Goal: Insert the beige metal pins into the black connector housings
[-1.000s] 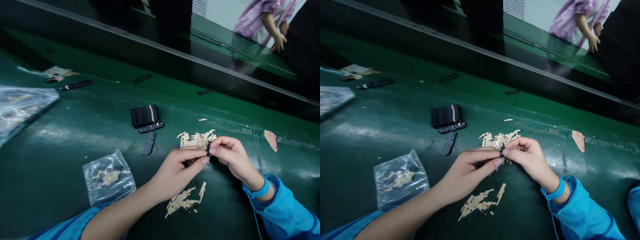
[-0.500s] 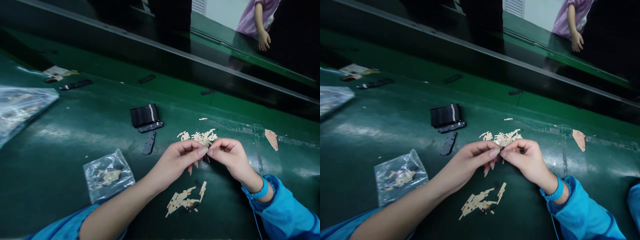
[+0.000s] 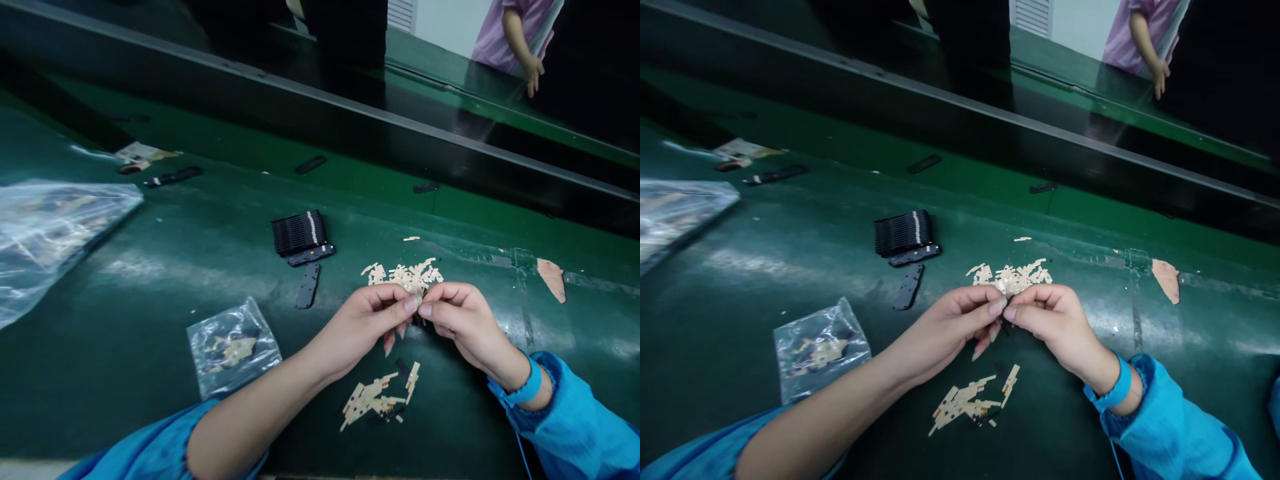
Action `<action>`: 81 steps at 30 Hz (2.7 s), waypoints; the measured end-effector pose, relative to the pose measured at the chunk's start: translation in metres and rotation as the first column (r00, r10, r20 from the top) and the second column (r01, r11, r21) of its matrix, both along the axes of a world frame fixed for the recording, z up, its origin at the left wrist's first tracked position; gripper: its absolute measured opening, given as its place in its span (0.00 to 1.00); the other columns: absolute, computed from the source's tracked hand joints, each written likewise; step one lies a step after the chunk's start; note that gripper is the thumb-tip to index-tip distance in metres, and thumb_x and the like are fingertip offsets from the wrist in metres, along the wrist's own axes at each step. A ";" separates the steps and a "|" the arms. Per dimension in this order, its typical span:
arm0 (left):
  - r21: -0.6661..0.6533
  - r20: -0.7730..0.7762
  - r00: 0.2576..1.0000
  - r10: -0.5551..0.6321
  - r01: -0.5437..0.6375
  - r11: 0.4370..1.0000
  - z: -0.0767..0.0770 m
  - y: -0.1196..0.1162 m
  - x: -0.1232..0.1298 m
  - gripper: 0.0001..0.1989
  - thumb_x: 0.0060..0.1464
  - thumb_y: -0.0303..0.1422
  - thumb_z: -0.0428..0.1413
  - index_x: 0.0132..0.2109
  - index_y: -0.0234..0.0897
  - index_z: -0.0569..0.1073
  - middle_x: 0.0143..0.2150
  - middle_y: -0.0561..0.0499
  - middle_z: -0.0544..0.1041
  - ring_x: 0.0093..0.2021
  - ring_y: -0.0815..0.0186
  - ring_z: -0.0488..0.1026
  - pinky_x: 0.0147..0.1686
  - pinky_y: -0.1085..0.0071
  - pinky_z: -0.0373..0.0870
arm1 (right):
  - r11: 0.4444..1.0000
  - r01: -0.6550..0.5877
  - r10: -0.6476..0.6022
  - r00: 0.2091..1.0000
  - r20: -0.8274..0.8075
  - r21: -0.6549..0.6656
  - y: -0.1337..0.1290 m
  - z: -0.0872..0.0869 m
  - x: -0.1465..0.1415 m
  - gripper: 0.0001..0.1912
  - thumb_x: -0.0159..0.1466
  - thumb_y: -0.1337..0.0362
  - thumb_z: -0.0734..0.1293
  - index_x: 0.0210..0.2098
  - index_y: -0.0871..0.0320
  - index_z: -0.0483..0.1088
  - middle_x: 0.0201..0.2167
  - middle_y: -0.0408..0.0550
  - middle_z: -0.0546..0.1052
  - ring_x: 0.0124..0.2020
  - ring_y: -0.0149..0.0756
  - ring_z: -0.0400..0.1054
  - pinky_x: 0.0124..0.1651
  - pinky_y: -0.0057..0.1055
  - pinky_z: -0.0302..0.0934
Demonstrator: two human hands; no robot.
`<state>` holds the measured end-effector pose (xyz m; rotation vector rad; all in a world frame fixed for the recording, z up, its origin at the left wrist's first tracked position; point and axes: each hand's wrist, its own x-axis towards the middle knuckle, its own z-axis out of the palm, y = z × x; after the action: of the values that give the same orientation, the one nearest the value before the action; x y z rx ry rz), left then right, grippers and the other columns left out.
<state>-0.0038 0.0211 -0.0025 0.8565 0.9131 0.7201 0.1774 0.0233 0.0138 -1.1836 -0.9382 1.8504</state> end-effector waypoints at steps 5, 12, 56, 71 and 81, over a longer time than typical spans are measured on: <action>0.213 -0.325 0.941 0.097 -0.028 0.977 0.015 0.006 -0.023 0.19 0.59 0.50 0.60 0.33 0.38 0.76 0.28 0.52 0.73 0.27 0.66 0.68 0.23 0.73 0.64 | 0.997 0.025 -0.034 0.990 0.136 0.068 0.002 -0.010 0.001 0.09 0.53 0.61 0.79 0.24 0.57 0.80 0.17 0.40 0.73 0.18 0.25 0.55 0.23 0.26 0.52; 0.216 -0.972 0.103 0.210 0.046 0.975 0.028 0.009 -0.105 0.21 0.58 0.55 0.60 0.32 0.41 0.75 0.31 0.46 0.78 0.28 0.57 0.70 0.26 0.68 0.55 | 0.980 0.049 -0.108 0.946 0.306 0.193 -0.002 -0.037 0.002 0.07 0.53 0.60 0.77 0.25 0.57 0.81 0.22 0.46 0.80 0.22 0.32 0.64 0.27 0.29 0.57; 0.114 -0.053 0.989 0.136 -0.130 0.985 -0.004 -0.005 -0.002 0.24 0.63 0.41 0.65 0.62 0.41 0.70 0.30 0.59 0.76 0.19 0.75 0.73 0.19 0.82 0.68 | 0.992 0.031 -0.041 0.996 -0.084 -0.124 0.003 -0.021 -0.006 0.09 0.52 0.62 0.77 0.19 0.57 0.77 0.16 0.39 0.71 0.18 0.25 0.59 0.20 0.23 0.54; 0.101 -0.137 0.985 0.103 -0.089 0.991 -0.006 -0.005 -0.004 0.30 0.63 0.31 0.60 0.70 0.44 0.63 0.44 0.51 0.82 0.30 0.67 0.82 0.31 0.72 0.79 | 0.977 0.208 -0.213 0.958 0.192 0.045 0.008 -0.031 0.001 0.10 0.52 0.58 0.78 0.22 0.58 0.79 0.19 0.43 0.77 0.16 0.25 0.60 0.19 0.24 0.55; 0.165 -0.164 0.983 0.081 -0.054 0.985 -0.003 -0.014 0.005 0.25 0.62 0.30 0.58 0.66 0.44 0.66 0.47 0.50 0.80 0.38 0.63 0.83 0.43 0.64 0.84 | 0.973 0.213 -0.228 0.936 0.270 0.085 0.007 -0.029 -0.001 0.09 0.52 0.60 0.76 0.21 0.58 0.79 0.17 0.42 0.75 0.16 0.26 0.61 0.19 0.24 0.55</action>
<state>0.0009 0.0067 -0.0057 1.0455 1.0512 0.7960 0.1760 0.0299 -0.0149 -1.4779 -0.9562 1.4969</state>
